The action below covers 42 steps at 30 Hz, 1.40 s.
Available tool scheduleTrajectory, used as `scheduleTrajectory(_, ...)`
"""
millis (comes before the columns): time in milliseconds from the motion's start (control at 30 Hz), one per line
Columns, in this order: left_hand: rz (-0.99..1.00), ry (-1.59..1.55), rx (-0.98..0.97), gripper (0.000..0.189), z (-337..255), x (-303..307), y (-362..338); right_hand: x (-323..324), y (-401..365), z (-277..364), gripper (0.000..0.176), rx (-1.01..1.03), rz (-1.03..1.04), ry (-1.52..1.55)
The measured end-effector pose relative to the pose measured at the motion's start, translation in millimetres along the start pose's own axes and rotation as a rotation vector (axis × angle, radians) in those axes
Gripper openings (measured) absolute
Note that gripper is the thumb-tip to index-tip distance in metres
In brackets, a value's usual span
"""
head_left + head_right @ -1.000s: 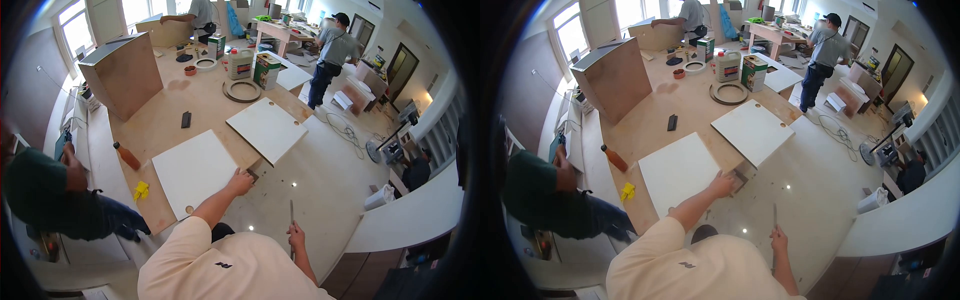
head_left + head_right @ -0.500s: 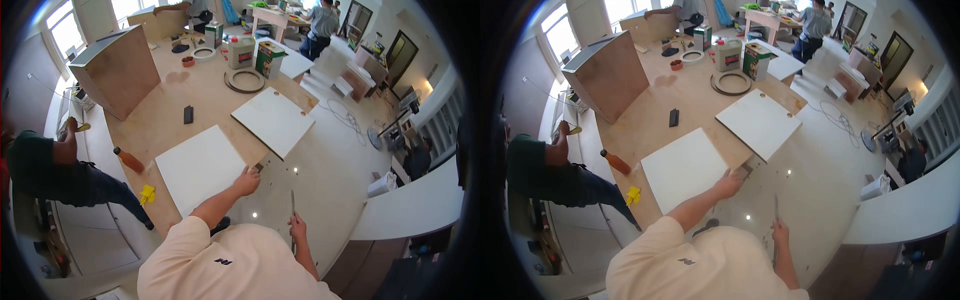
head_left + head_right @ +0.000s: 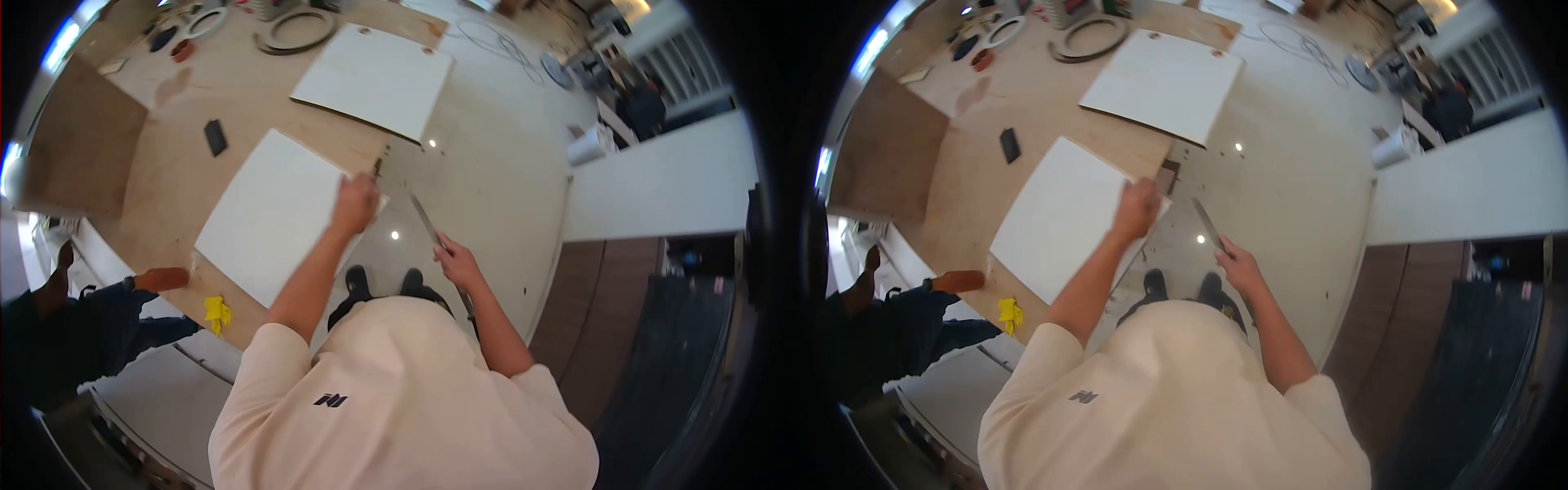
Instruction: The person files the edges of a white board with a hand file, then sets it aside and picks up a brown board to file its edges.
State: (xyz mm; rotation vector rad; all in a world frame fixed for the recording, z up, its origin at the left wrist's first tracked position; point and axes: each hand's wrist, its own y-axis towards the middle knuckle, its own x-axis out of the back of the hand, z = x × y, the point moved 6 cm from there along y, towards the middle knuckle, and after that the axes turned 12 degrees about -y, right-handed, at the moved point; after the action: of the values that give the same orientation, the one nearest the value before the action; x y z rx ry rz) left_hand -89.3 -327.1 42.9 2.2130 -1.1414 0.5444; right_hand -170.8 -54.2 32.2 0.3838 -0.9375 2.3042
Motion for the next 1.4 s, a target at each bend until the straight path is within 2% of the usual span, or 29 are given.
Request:
scheduleTrajectory(67,0.029,0.206,-0.074,0.027,13.9,7.4,5.8,-5.8,1.6,3.4,0.054,0.036,0.005,-0.019)
scheduleTrajectory(167,0.308,0.24,0.055,0.03,14.5,12.9,22.9,-11.1,4.5,11.7,0.054,0.039,0.024,-0.021)
scheduleTrajectory(267,0.378,0.222,0.064,0.029,5.8,12.3,21.2,-13.5,0.7,20.0,0.053,0.048,0.069,0.0)
scheduleTrajectory(467,0.28,0.216,0.097,0.027,2.9,3.2,17.9,-11.8,4.5,1.4,0.052,0.094,0.142,-0.057)
scheduleTrajectory(567,0.368,0.253,0.093,0.029,-2.3,0.1,7.1,-8.3,-1.1,3.9,0.051,0.108,0.154,-0.051)
scheduleTrajectory(667,0.152,0.342,0.101,0.046,13.6,7.3,-9.6,-9.2,-3.2,4.5,0.05,0.143,0.177,-0.02)
scheduleTrajectory(767,-0.075,0.61,0.494,0.065,43.5,33.1,-32.2,-19.1,4.6,3.8,0.048,0.234,0.138,-0.029)
scheduleTrajectory(900,0.0,0.604,0.587,0.073,41.7,40.5,-38.7,-29.7,15.1,9.3,0.047,0.212,0.149,-0.092)
scheduleTrajectory(1067,0.018,0.666,0.538,0.07,36.8,34.3,-42.0,-27.4,39.4,26.4,0.047,0.179,0.195,-0.301)
scheduleTrajectory(1133,-0.026,0.704,0.492,0.068,42.6,37.4,-37.6,-18.3,44.2,36.8,0.047,0.238,0.165,-0.328)
scheduleTrajectory(1200,0.001,0.693,0.542,0.07,44.3,38.4,-37.8,-13.5,37.4,29.2,0.047,0.338,0.069,-0.278)
scheduleTrajectory(1300,-0.023,0.635,0.551,0.071,37.8,40.9,-38.8,-3.6,18.5,26.1,0.047,0.217,0.113,-0.237)
scheduleTrajectory(1400,0.013,0.584,0.59,0.073,31.3,45.5,-36.4,-4.5,15.8,16.7,0.049,0.314,0.064,-0.24)
